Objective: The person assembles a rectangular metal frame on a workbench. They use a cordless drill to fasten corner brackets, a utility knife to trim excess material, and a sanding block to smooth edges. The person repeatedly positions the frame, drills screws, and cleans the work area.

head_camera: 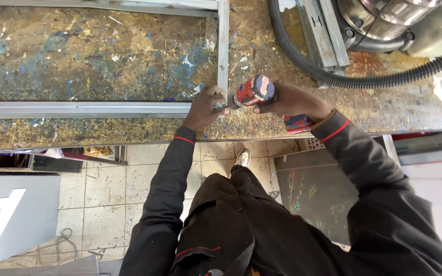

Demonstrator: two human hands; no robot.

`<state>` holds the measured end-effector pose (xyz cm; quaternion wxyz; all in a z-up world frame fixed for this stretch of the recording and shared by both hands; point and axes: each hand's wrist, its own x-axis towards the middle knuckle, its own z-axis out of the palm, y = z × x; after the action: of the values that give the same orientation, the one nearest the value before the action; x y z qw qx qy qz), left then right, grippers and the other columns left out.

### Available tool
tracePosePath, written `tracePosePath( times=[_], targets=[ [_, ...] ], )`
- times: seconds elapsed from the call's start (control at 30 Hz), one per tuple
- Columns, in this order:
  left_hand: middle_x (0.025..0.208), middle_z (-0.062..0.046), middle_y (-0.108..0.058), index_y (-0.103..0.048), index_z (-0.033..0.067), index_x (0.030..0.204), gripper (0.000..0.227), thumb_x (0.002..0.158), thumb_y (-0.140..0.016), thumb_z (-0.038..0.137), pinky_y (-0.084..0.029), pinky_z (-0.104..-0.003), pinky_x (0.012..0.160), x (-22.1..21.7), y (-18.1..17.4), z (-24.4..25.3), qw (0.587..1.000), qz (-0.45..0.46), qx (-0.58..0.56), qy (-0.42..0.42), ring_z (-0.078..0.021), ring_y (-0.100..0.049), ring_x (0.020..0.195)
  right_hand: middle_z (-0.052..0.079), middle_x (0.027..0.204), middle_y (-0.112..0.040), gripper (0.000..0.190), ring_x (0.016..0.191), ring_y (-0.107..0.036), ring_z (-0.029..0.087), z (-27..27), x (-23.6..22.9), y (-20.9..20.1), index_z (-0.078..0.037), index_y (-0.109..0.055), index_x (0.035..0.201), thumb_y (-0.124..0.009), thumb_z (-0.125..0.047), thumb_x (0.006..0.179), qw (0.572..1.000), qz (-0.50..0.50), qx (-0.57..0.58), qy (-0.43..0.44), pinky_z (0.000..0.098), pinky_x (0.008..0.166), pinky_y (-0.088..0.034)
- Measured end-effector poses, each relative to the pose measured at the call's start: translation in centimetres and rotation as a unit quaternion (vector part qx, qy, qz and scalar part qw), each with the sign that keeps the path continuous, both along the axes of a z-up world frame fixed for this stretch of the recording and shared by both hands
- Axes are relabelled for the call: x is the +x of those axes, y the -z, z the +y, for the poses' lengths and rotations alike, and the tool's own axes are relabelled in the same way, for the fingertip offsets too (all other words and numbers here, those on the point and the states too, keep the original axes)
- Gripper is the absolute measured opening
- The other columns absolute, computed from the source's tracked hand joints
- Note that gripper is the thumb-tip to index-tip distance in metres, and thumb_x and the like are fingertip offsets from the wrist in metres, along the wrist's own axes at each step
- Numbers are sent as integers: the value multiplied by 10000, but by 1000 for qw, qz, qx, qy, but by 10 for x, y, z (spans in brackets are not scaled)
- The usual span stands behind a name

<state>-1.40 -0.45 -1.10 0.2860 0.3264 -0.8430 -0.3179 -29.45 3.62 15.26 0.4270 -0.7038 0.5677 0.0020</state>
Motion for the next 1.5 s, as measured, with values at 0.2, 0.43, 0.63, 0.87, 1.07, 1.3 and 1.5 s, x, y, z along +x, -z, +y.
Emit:
tracePosePath(
  times=[0.2,0.43,0.63,0.87,1.07,1.3,1.5],
  targets=[
    [1066,-68,-707,-829,164,1055,234,1165,-753,357,-570,-634,1062,3,-7,-27,976,157,112,-102,-420,-714,1251,276,936,-785,606,655,-763,309,-1,1,-27,-7,-735,1410,-875,-420,989,997,-45,-37,53,435,640,-652],
    [1493,-354,-594,-540,23,1612,498,1177,-616,253,-427,-845,1163,15,-24,-62,944,85,125,-295,-625,-532,1442,269,1017,-777,583,712,-784,316,-40,-11,9,28,-707,1317,-927,-372,953,982,-133,-71,114,400,616,-650],
    [1227,-331,-716,-497,-20,1523,660,1131,-717,463,-552,-681,897,-20,-26,-57,926,80,272,-248,-550,-731,1162,286,908,-799,612,901,-811,467,-99,-14,11,14,-794,1035,-959,-553,877,991,-39,-78,97,582,828,-614],
    [1095,-277,-673,-577,-75,1485,580,1178,-715,397,-546,-617,873,-59,-7,-73,917,132,303,-223,-474,-749,1103,343,1129,-800,685,1174,-716,599,-145,-26,2,-9,-812,1199,-899,-609,881,997,-47,-55,32,712,920,-568],
    [1109,-235,-674,-622,-34,1334,402,1176,-748,313,-530,-653,912,-59,5,-67,904,190,313,-223,-447,-710,1167,318,1129,-825,679,1158,-747,604,-164,-33,-6,-26,-830,1213,-855,-639,921,998,-56,-18,-33,660,953,-592],
    [1006,-161,-688,-638,-4,1291,387,1122,-821,293,-545,-498,848,-60,3,-73,897,212,318,-221,-275,-676,965,303,1247,-810,679,1244,-726,590,-170,-21,-17,-48,-805,1314,-881,-583,904,996,-64,-22,-62,673,1047,-583],
    [896,-139,-657,-621,-30,1315,365,1159,-742,276,-485,-472,726,-59,-10,-71,914,184,295,-209,-237,-599,789,320,1346,-776,818,1344,-676,575,-164,-16,-7,-64,-764,1389,-884,-662,843,999,-1,14,-52,693,1145,-532]
  ],
)
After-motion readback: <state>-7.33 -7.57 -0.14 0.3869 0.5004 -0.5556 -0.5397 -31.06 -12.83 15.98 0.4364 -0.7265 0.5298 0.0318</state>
